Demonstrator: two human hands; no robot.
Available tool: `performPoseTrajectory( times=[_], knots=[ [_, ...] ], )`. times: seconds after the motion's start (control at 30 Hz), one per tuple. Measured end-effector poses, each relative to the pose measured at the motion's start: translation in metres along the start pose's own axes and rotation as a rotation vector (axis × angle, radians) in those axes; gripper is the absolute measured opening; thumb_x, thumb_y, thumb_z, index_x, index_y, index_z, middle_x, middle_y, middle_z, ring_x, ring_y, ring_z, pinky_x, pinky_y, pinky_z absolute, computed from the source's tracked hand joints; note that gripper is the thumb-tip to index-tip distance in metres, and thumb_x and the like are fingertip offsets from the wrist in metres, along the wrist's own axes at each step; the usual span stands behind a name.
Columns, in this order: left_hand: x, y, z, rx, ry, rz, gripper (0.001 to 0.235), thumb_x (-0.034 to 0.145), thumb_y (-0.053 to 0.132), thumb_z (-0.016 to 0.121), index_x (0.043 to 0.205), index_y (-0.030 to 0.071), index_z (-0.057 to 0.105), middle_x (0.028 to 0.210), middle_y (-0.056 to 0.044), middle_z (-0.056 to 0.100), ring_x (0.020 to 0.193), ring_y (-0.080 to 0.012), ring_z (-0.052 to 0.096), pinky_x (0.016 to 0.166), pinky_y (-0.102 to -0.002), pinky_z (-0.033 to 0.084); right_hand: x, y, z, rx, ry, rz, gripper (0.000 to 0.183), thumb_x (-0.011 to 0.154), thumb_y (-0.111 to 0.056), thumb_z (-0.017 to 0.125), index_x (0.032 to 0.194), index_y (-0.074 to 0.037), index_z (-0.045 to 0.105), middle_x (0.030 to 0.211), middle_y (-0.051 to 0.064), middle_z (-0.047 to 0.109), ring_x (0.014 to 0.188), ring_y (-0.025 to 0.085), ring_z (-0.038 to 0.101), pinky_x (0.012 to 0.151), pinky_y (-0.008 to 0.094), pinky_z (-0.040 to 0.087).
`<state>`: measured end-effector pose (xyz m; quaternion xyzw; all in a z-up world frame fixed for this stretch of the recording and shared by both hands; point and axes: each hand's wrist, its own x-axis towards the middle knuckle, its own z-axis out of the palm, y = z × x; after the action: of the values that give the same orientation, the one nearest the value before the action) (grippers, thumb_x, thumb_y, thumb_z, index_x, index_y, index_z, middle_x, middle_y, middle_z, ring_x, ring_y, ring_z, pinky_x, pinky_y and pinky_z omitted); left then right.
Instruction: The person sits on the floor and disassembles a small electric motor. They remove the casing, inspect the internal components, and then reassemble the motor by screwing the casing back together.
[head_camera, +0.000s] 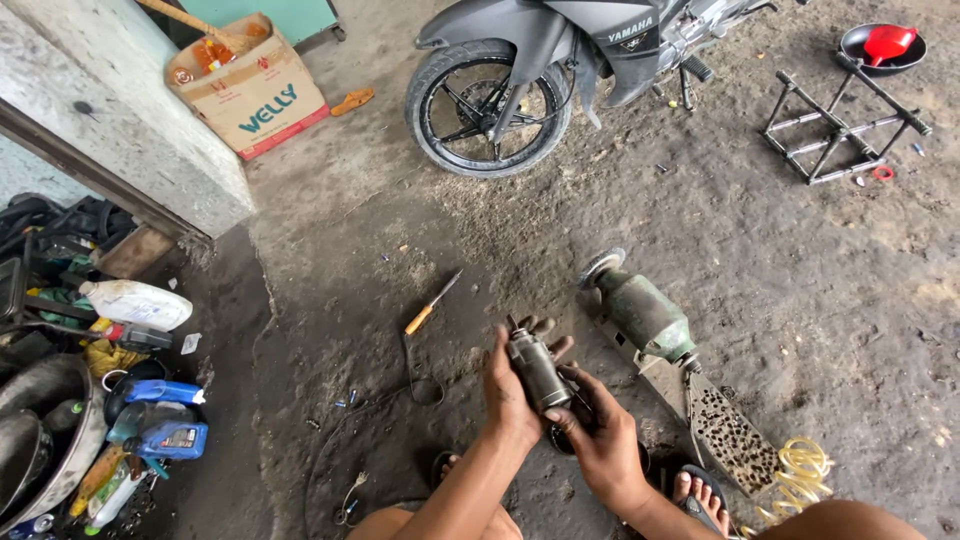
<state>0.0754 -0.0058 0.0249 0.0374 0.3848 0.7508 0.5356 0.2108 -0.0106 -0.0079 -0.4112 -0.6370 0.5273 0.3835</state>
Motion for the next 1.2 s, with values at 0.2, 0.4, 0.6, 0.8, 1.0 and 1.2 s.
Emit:
performPoseTrajectory(
  times=[0.2, 0.4, 0.6, 0.8, 1.0, 1.2],
  knots=[
    [-0.006, -0.004, 0.007, 0.133, -0.05, 0.176, 0.041, 0.091, 0.022, 0.069, 0.128, 0.013, 0.054, 0.11, -0.01, 0.066, 0.066, -0.017, 0.062, 0.058, -0.029, 0.052, -0.001, -0.021, -0.002, -0.145, 0.048, -0.16, 0.06, 0.078, -0.015, 0.082, 0.133, -0.004, 0.063, 0.128, 0.007, 0.076, 0.102, 0.018, 0.078, 0.084, 0.03, 0.063],
    [0.003, 0.011, 0.005, 0.081, -0.015, 0.125, 0.034, 0.094, 0.036, 0.07, 0.105, 0.005, 0.063, 0.074, -0.007, 0.063, 0.056, -0.0154, 0.063, 0.044, -0.029, 0.054, -0.013, -0.027, -0.007, -0.159, 0.076, -0.18, 0.03, 0.093, -0.006, 0.063, 0.123, -0.004, 0.06, 0.068, 0.001, 0.071, 0.046, 0.009, 0.054, 0.04, 0.026, 0.043],
    [-0.002, 0.013, 0.011, 0.006, -0.02, 0.123, 0.032, 0.097, 0.036, 0.065, 0.104, 0.005, 0.061, 0.074, -0.006, 0.06, 0.055, -0.0149, 0.06, 0.044, -0.032, 0.052, -0.019, -0.021, -0.006, -0.243, -0.001, -0.188, 0.029, 0.087, -0.008, 0.07, 0.115, -0.008, 0.062, 0.074, 0.002, 0.081, 0.05, 0.01, 0.073, 0.042, 0.027, 0.054],
    [-0.008, 0.007, 0.014, 0.026, -0.019, 0.184, 0.028, 0.098, 0.033, 0.065, 0.104, 0.006, 0.061, 0.078, -0.007, 0.06, 0.055, -0.0162, 0.06, 0.044, -0.032, 0.052, -0.023, -0.033, -0.006, -0.279, 0.041, -0.253, 0.022, 0.085, -0.007, 0.071, 0.107, -0.008, 0.067, 0.065, 0.004, 0.075, 0.043, 0.015, 0.065, 0.044, 0.033, 0.053],
    [-0.01, 0.005, 0.013, 0.018, 0.001, 0.182, 0.028, 0.099, 0.035, 0.063, 0.102, 0.008, 0.06, 0.069, -0.007, 0.059, 0.055, -0.0153, 0.06, 0.045, -0.031, 0.051, -0.022, -0.027, -0.006, -0.312, 0.05, -0.238, 0.026, 0.082, -0.007, 0.074, 0.107, -0.009, 0.066, 0.068, 0.005, 0.075, 0.044, 0.015, 0.065, 0.043, 0.033, 0.052],
    [-0.017, 0.009, 0.022, 0.048, 0.015, 0.281, 0.022, 0.099, 0.028, 0.061, 0.106, 0.008, 0.055, 0.086, -0.006, 0.058, 0.058, -0.0163, 0.059, 0.047, -0.032, 0.049, -0.018, -0.017, -0.007, -0.425, -0.007, -0.255, 0.027, 0.086, -0.014, 0.073, 0.109, -0.01, 0.06, 0.072, 0.008, 0.076, 0.05, 0.022, 0.074, 0.045, 0.038, 0.055]
  ],
)
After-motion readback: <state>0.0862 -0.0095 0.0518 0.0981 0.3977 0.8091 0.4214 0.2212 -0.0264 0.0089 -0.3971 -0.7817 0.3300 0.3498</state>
